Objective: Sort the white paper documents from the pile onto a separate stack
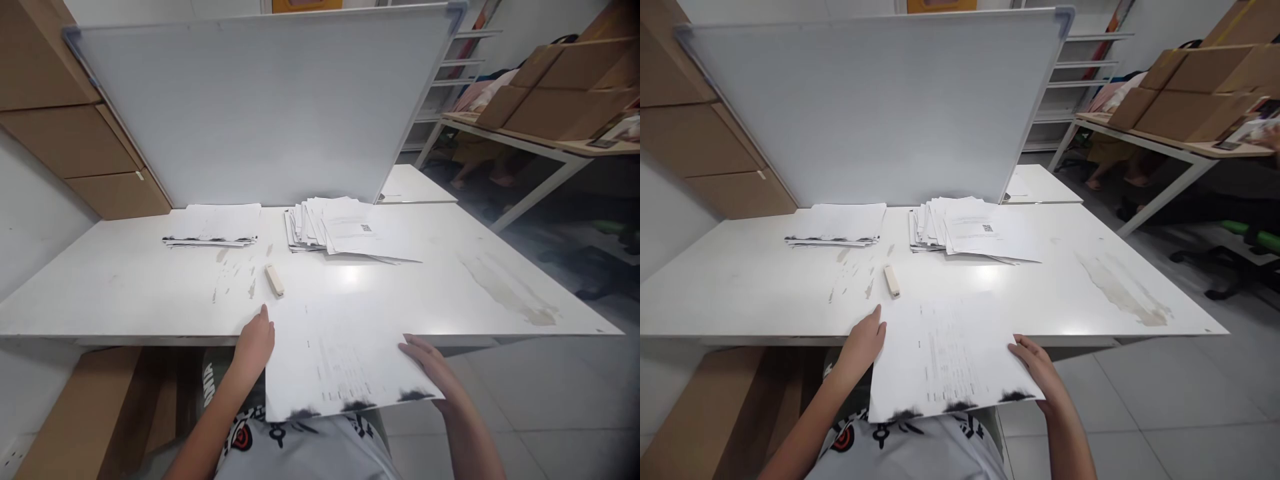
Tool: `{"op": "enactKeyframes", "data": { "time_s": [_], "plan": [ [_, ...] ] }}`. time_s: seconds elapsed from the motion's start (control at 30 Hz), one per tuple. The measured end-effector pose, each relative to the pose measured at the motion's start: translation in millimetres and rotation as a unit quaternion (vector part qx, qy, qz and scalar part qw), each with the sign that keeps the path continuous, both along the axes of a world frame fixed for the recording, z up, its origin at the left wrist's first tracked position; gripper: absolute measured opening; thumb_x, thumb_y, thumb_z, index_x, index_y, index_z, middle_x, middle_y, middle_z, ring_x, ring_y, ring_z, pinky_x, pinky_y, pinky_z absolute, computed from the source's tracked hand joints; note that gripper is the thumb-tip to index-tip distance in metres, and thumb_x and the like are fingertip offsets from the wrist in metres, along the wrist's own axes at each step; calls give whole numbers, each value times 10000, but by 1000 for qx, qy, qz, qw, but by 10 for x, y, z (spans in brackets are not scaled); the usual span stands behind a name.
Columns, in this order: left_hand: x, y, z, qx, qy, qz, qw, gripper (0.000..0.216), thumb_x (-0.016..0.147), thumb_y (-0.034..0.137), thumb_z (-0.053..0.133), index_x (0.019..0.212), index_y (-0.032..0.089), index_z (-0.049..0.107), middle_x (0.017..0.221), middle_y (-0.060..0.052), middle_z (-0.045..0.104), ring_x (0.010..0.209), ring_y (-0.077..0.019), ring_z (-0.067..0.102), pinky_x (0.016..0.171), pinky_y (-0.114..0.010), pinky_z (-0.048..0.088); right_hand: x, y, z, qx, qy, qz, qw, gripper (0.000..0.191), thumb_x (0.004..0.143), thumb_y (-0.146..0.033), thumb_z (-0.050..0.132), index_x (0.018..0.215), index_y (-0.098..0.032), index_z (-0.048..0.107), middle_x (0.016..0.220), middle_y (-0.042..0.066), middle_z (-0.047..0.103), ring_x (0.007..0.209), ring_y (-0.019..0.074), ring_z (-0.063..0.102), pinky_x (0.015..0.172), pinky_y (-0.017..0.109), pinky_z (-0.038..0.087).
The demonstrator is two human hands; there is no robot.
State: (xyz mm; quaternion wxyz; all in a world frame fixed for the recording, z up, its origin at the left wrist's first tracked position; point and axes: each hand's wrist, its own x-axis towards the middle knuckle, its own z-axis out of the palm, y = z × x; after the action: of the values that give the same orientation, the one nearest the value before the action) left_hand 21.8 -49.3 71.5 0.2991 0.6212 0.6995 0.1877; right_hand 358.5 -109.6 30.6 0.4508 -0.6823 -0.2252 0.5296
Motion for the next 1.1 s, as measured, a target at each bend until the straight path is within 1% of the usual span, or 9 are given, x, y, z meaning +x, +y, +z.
{"op": "enactKeyframes", "data": {
  "time_s": [0.13, 0.27, 0.47, 0.57, 0.67, 0.83, 0.93, 1.03, 1.1],
  "plan": [
    [11, 12, -42, 20, -22, 16, 999, 595, 817, 282, 506, 1373, 72, 471, 1126, -216, 666, 1096, -336, 592, 853, -353, 412, 63, 70, -19, -2, -9, 2, 1000, 306, 526, -394, 787, 763, -232, 681, 739, 53, 721, 655, 259, 661, 561, 319, 505],
    [26, 28, -90, 22, 7, 13, 1000, 571, 829, 272, 489, 1365, 75, 482, 1072, -201, 681, 979, -311, 627, 783, -339, 423, 131, 213, 10, 21, 1, 12, 1000, 297, 527, -390, 788, 747, -233, 665, 667, 23, 693, 576, 219, 629, 524, 295, 472],
    [97, -34, -97, 50, -16, 23, 998, 582, 865, 294, 425, 1402, 71, 438, 801, -107, 671, 777, -253, 620, 675, -307, 421, 214, 483, 192, 34, -6, 60, 998, 384, 489, -396, 809, 780, -214, 639, 588, -20, 637, 501, 164, 563, 474, 255, 408],
    [117, -77, -85, 55, -40, 41, 997, 597, 884, 330, 394, 1425, 78, 409, 723, -67, 639, 698, -223, 598, 656, -297, 425, 260, 574, 252, 27, -13, 101, 994, 404, 473, -416, 816, 765, -204, 635, 584, -15, 637, 507, 168, 567, 469, 254, 404],
    [107, -74, -103, 66, -57, 66, 994, 604, 880, 358, 403, 1421, 89, 419, 678, -37, 616, 638, -200, 575, 644, -289, 433, 291, 656, 253, 38, -23, 112, 993, 389, 484, -402, 816, 768, -204, 639, 588, -15, 633, 511, 166, 566, 473, 255, 409],
    [76, 29, -120, 45, -28, 61, 997, 558, 890, 304, 376, 1393, 72, 445, 793, -65, 655, 755, -206, 616, 733, -292, 456, 282, 833, 183, 52, -41, 138, 988, 292, 557, -374, 784, 760, -209, 654, 592, -6, 633, 516, 170, 562, 476, 264, 415],
    [83, 85, -120, 63, 46, 39, 996, 542, 907, 298, 367, 1408, 98, 419, 989, -116, 653, 842, -227, 628, 731, -309, 473, 296, 914, 134, 38, -36, 143, 988, 263, 598, -364, 762, 788, -209, 668, 632, 15, 664, 546, 183, 588, 494, 267, 435],
    [88, 173, -147, 157, 136, 42, 977, 497, 917, 280, 366, 1378, 115, 452, 1198, -172, 574, 1005, -279, 597, 756, -360, 503, 363, 948, 98, 31, -36, 137, 989, 281, 598, -350, 768, 819, -204, 674, 654, 24, 675, 562, 188, 601, 506, 268, 452],
    [92, 292, -168, 246, 149, 19, 957, 444, 928, 235, 341, 1328, 130, 503, 1244, -173, 558, 1123, -289, 547, 875, -405, 496, 419, 958, 85, 36, -40, 146, 988, 293, 591, -349, 775, 827, -208, 675, 672, 24, 683, 573, 189, 610, 512, 266, 460]
  ]
}}
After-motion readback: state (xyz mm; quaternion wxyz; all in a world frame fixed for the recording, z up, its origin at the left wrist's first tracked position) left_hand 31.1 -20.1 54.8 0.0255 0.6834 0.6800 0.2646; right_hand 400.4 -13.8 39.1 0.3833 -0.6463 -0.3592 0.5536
